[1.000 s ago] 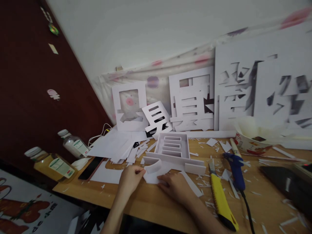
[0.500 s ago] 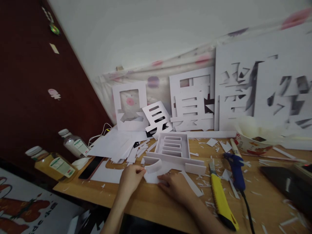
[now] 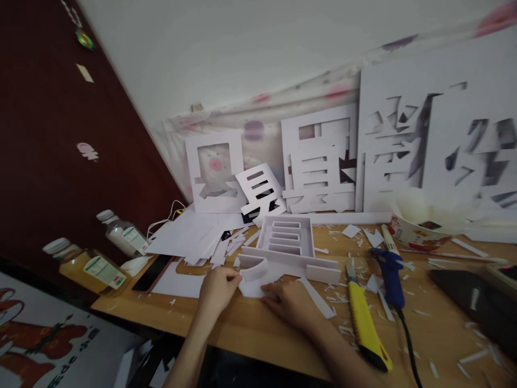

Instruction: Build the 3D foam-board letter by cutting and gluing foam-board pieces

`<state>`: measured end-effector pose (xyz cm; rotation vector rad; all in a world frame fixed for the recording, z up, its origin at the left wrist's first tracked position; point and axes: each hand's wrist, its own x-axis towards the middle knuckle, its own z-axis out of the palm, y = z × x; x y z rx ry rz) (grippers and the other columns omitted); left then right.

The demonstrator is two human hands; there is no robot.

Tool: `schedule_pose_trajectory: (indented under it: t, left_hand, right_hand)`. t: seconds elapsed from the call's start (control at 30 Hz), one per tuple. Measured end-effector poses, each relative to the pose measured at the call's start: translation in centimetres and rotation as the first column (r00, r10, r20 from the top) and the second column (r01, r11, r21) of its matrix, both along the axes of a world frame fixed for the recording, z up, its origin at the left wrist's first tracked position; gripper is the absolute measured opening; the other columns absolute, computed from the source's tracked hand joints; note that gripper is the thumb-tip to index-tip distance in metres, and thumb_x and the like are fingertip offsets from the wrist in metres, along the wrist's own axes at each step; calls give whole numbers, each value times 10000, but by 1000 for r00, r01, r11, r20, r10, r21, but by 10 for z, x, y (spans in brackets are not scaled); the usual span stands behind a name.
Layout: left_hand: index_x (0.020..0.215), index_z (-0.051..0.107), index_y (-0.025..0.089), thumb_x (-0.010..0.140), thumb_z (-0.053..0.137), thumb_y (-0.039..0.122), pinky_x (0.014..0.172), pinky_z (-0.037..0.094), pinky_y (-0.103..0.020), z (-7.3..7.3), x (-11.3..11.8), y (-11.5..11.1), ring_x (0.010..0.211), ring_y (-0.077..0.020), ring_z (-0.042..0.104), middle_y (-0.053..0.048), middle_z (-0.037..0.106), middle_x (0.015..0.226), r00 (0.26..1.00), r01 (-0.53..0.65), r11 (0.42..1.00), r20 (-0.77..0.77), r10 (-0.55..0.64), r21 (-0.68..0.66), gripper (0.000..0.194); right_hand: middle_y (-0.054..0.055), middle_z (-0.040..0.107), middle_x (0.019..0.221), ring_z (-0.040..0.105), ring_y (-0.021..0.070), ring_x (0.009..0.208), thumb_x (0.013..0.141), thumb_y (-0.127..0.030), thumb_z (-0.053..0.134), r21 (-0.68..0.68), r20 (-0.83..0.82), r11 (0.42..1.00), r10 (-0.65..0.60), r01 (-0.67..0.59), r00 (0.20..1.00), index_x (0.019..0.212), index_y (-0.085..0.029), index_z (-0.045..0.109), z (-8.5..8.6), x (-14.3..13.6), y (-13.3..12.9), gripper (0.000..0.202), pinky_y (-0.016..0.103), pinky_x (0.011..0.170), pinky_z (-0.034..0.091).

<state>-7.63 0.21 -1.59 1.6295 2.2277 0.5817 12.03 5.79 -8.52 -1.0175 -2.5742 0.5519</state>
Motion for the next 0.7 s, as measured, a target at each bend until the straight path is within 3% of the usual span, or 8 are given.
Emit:
schedule_pose_trajectory:
  t: [0.33,0.7]
  left_hand:
    - [932,799,220,864,535,354,784,464,-306,-5,-6,-7,946,-255,710,-61,789,999,999,-6,1000,43,5,20,303]
    - [759,777,187,797,538,370,684,456,-288,-10,-13,1,768,-237,685,-41,777,780,992,1,999,130,-7,46,303]
  right_hand:
    - [68,764,940,677,239,859,890,-357,601,-13,-6,1000,-13,13,1000,1119,-275,742,2,1,-1,281,309,748,423]
    - [45,768,963,683,234,881,880,-369,611,-29,-4,999,-12,12,1000,1098,-296,746,-1,1,0,266,298,755,434]
